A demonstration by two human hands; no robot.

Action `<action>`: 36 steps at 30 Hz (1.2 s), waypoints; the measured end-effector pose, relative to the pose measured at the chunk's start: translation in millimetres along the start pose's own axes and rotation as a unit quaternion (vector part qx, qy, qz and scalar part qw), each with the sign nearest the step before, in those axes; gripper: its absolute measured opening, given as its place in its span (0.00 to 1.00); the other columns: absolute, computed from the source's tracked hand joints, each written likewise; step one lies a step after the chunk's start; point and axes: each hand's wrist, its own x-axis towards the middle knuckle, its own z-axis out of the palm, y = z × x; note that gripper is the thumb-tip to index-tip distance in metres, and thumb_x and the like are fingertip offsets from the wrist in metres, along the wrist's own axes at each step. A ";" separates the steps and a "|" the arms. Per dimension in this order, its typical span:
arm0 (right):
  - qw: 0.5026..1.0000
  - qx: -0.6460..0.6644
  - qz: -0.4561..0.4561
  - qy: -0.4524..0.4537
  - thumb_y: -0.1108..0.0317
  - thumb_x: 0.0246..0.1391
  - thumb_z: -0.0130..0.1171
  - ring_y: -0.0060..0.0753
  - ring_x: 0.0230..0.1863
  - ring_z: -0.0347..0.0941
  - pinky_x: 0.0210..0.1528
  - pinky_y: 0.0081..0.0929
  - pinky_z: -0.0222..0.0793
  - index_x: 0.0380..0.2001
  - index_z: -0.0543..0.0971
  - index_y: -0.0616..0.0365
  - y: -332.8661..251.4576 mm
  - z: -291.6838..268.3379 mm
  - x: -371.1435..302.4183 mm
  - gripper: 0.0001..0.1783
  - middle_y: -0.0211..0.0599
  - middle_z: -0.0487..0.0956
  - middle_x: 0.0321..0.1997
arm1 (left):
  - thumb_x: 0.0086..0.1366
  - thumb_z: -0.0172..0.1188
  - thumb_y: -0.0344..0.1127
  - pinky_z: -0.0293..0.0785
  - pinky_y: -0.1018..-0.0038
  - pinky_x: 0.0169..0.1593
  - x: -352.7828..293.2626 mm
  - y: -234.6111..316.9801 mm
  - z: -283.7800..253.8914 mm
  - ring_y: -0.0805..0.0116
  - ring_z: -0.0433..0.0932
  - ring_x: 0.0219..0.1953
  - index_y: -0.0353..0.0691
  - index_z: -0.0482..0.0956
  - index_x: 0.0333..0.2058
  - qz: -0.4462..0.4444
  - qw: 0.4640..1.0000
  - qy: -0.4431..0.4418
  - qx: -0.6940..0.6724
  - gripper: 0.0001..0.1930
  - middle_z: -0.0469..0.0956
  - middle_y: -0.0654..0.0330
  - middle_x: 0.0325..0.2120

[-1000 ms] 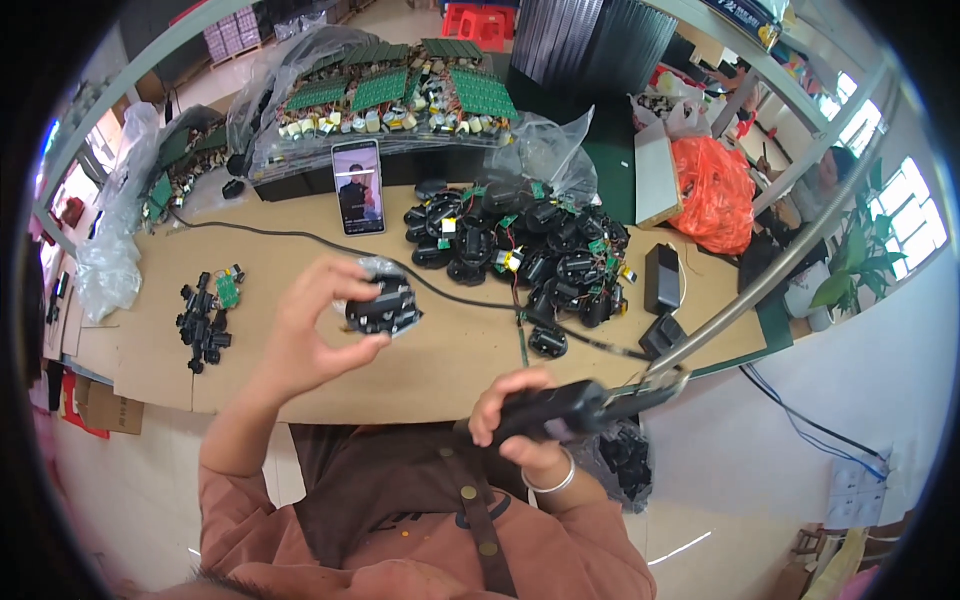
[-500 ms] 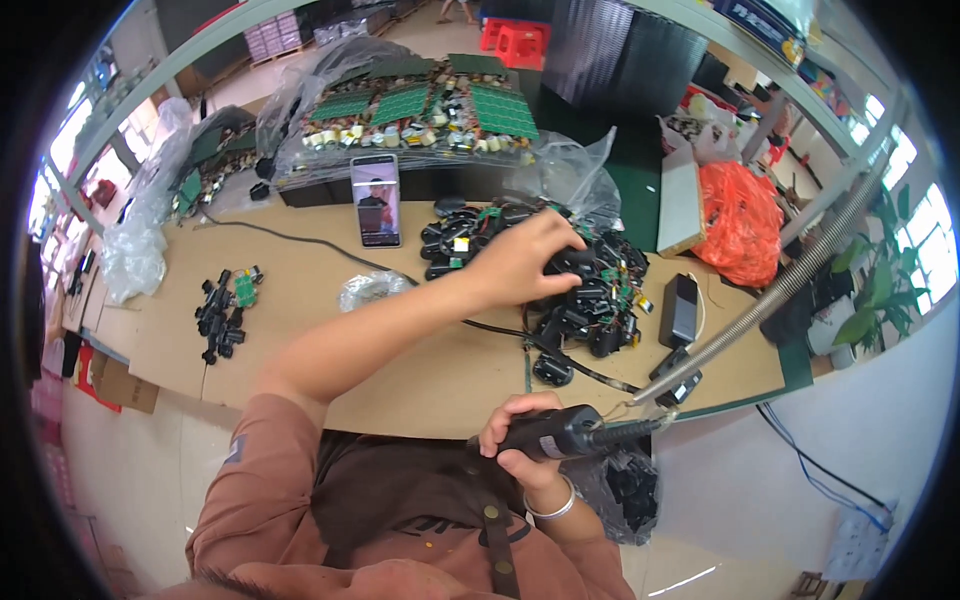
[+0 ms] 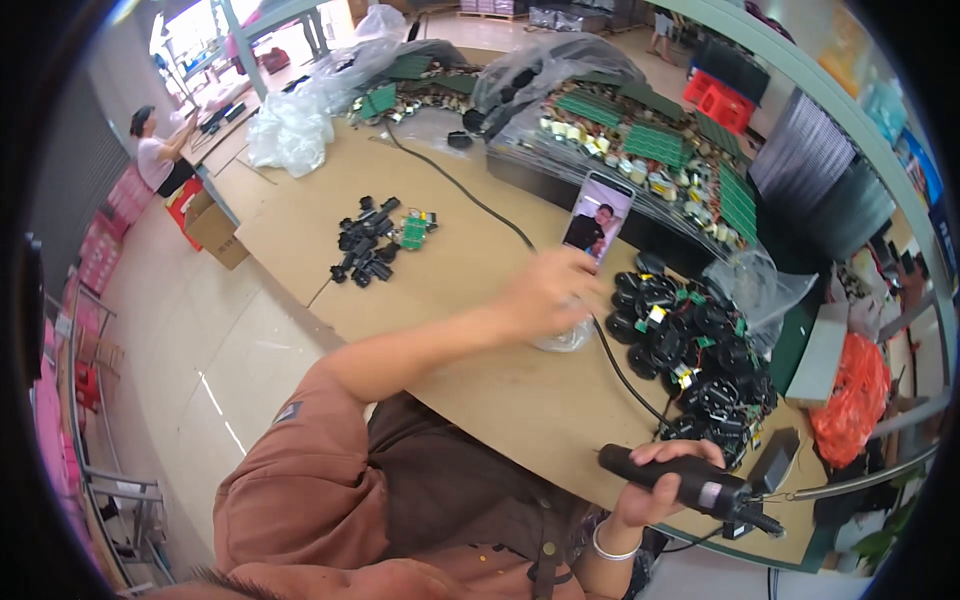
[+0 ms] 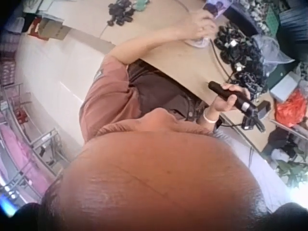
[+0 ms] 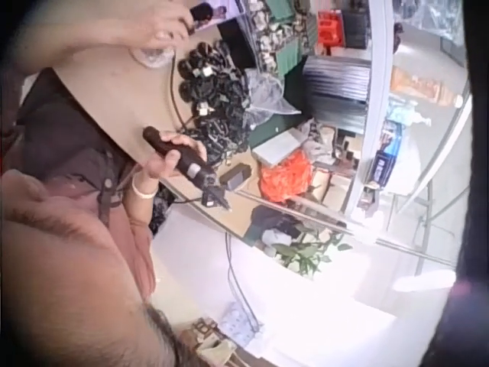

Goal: The person assembles electronic components by inserting circuit boards and batteries into plastic housings, then secures them with screws using an electric screwdriver.

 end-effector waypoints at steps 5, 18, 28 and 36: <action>1.000 0.014 0.012 0.005 0.61 0.55 0.50 0.34 0.30 0.69 0.36 0.30 0.67 0.51 0.58 0.61 24.1 -8.4 26.5 0.25 0.39 0.70 0.30 | 0.51 0.63 0.40 0.68 0.63 0.45 -102.6 -112.5 -143.8 0.56 0.72 0.43 0.41 0.80 0.32 -0.314 0.899 0.037 0.301 0.12 0.76 0.55 0.36; 0.967 -0.218 0.122 0.055 0.57 0.56 0.53 0.26 0.34 0.72 0.38 0.23 0.69 0.43 0.71 0.63 6.8 -30.2 25.7 0.20 0.37 0.77 0.32 | 0.55 0.62 0.40 0.68 0.74 0.36 -115.1 -130.2 -162.9 0.68 0.73 0.31 0.36 0.78 0.26 -0.426 0.899 0.008 0.102 0.11 0.75 0.58 0.24; 0.747 -0.469 0.243 -0.404 0.59 0.46 0.62 0.37 0.23 0.75 0.28 0.27 0.69 0.30 0.78 0.61 13.4 97.1 12.5 0.15 0.42 0.78 0.23 | 0.62 0.55 0.45 0.55 0.86 0.23 -112.1 -105.1 -119.8 0.86 0.61 0.19 0.44 0.74 0.23 -0.551 0.756 -0.013 -0.353 0.13 0.66 0.73 0.16; 0.828 -0.112 0.418 -0.357 0.61 0.54 0.56 0.20 0.26 0.75 0.21 0.17 0.70 0.43 0.72 0.63 171.4 203.0 40.0 0.18 0.34 0.76 0.30 | 0.65 0.52 0.43 0.53 0.87 0.23 -107.8 -97.3 -113.5 0.86 0.60 0.19 0.44 0.75 0.27 -0.532 0.747 -0.013 -0.399 0.11 0.66 0.73 0.17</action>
